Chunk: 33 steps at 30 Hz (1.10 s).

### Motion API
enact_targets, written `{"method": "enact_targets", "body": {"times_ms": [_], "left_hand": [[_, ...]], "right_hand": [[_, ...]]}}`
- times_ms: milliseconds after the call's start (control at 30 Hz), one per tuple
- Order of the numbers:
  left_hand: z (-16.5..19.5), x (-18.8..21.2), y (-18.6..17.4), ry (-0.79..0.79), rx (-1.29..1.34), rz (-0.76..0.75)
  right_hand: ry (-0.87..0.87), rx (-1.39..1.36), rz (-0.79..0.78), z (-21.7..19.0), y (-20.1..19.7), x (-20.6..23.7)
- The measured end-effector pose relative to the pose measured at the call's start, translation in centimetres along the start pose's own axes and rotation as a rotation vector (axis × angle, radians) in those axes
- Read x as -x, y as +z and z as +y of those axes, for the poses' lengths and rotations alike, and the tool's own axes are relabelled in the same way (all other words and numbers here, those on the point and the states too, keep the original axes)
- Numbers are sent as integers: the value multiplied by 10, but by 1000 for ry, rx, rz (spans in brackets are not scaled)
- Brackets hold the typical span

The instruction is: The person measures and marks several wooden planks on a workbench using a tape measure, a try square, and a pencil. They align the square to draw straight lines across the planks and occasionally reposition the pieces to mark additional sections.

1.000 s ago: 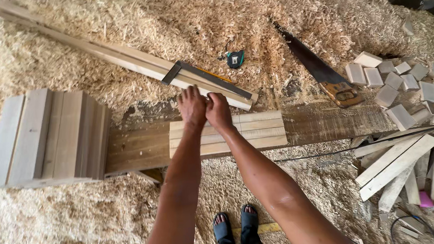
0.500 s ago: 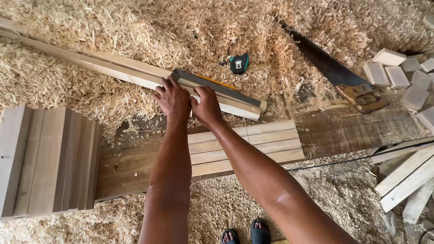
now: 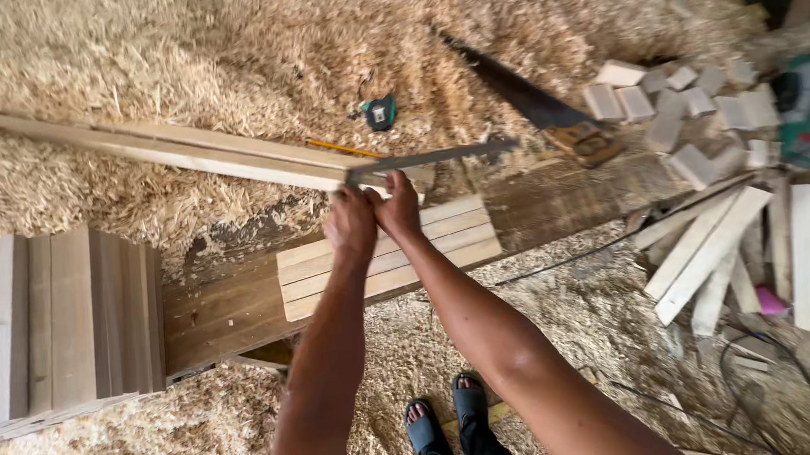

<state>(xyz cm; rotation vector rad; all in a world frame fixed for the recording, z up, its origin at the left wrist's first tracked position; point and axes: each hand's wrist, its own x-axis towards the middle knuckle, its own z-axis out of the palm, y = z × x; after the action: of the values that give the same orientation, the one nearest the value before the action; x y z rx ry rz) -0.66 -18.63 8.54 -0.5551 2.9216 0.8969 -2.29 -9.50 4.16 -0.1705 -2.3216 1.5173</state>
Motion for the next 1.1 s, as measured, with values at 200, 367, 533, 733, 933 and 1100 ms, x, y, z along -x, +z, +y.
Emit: {"method": "enact_targets", "body": {"times_ms": [200, 367, 533, 733, 933, 1100], "left_hand": [[36, 53, 33, 495, -190, -197], [53, 84, 39, 591, 75, -320], [63, 102, 37, 447, -157, -434], [66, 135, 61, 558, -153, -281], [67, 148, 100, 608, -256, -167], [67, 131, 109, 588, -385, -120]], "right_hand": [[55, -53, 79, 25, -87, 17], [120, -283, 49, 46, -150, 38], [525, -348, -50, 45, -189, 52], [587, -253, 39, 53, -207, 65], [604, -258, 20, 98, -226, 71], [648, -215, -29, 119, -235, 77]]}}
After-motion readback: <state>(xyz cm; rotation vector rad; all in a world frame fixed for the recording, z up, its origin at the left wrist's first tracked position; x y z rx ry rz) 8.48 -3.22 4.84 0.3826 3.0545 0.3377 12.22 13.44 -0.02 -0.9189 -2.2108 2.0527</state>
